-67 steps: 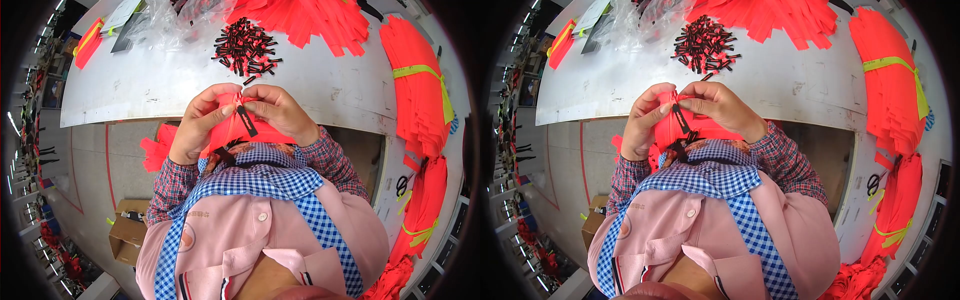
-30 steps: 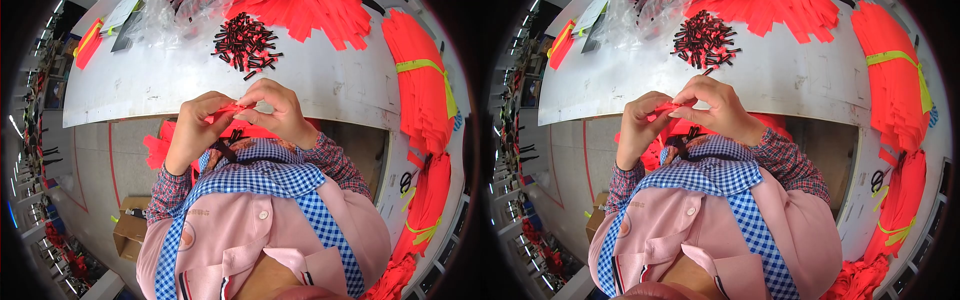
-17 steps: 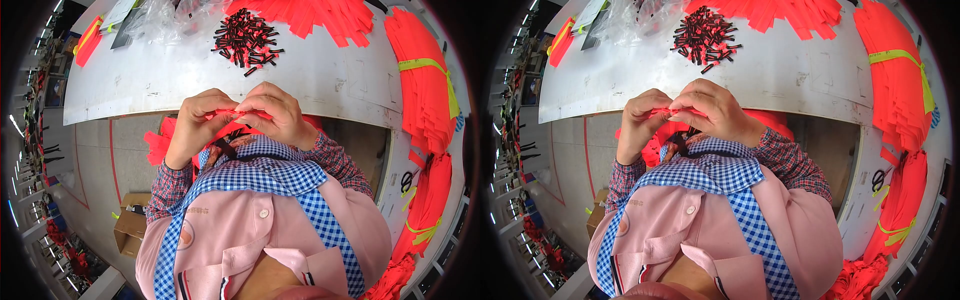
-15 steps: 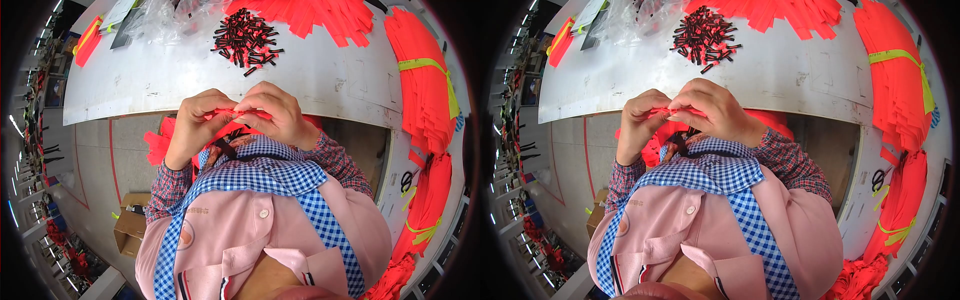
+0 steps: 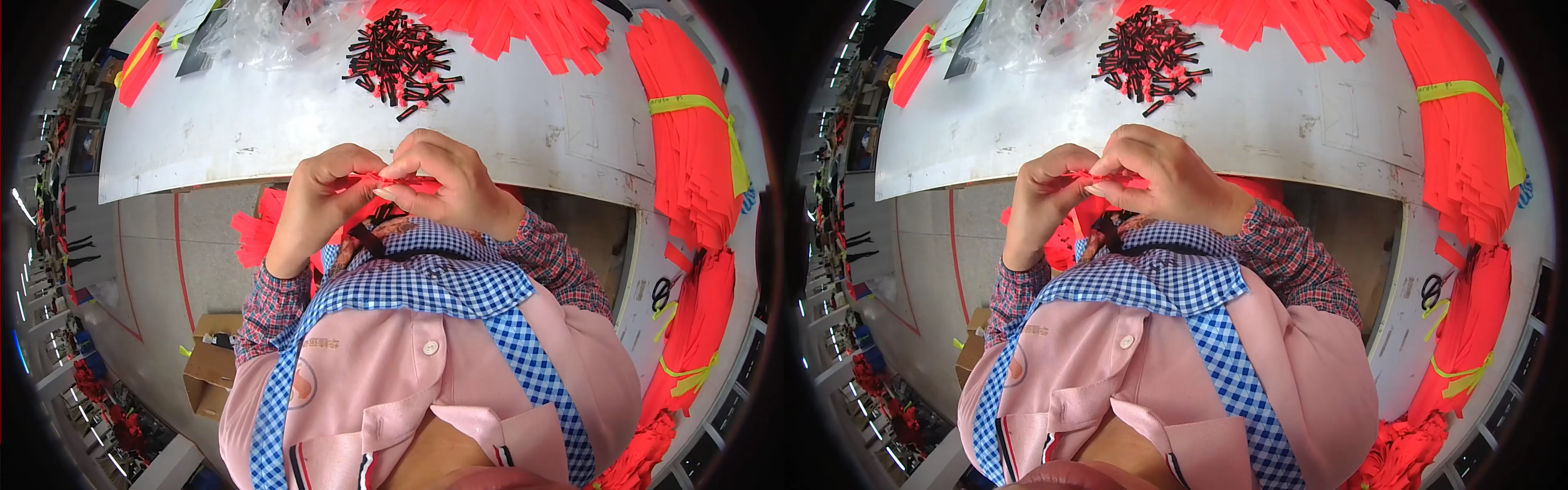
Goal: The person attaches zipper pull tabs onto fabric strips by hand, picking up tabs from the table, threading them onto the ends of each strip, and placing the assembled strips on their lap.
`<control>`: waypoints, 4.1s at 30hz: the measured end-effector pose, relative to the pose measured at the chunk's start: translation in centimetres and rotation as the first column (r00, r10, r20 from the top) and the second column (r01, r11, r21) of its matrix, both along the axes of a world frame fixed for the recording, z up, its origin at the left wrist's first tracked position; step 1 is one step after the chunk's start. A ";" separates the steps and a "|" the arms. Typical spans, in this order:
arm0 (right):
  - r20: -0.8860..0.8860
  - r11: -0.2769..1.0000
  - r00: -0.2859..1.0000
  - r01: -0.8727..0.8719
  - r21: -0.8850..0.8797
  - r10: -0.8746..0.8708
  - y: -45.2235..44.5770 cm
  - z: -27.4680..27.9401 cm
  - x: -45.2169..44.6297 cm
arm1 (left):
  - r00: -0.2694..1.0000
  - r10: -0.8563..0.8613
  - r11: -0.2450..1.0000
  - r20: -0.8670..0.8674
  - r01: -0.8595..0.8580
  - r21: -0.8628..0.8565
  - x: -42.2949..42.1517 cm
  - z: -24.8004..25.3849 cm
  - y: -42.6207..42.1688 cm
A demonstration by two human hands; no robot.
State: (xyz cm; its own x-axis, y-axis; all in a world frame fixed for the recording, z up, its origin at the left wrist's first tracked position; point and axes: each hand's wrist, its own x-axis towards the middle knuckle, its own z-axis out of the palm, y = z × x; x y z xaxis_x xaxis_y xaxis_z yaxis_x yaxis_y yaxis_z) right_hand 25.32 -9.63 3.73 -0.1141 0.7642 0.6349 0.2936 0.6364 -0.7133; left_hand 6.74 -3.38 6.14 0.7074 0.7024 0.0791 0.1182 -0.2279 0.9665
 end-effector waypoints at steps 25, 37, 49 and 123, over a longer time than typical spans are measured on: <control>-0.558 0.868 0.828 -0.233 -0.438 -0.059 0.6 -1.2 0.0 | 0.996 0.009 0.927 0.087 0.024 -0.374 1.3 1.6 0.5; -0.899 0.913 0.166 0.032 -0.406 -0.406 2.4 0.4 6.5 | 0.946 -0.312 0.804 -0.090 0.212 -0.555 -0.1 -3.6 -0.3; -0.392 0.578 0.435 0.489 -0.653 -0.811 -12.2 -7.5 17.7 | 0.722 -0.358 0.933 -0.592 0.291 -0.209 -3.4 -6.4 4.0; -0.267 0.909 0.951 0.034 -0.416 -0.158 0.3 0.6 -0.1 | 0.997 0.034 0.998 -0.075 -0.038 -0.045 0.6 1.3 0.2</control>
State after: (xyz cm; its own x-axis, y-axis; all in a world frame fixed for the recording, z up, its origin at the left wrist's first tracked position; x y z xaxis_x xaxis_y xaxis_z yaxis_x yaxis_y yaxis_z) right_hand 25.26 -9.30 4.33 0.1133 0.9578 0.2643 0.0805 0.2563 -0.9632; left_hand 7.31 -3.22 7.40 0.6841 0.7293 -0.0063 0.1974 -0.1768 0.9643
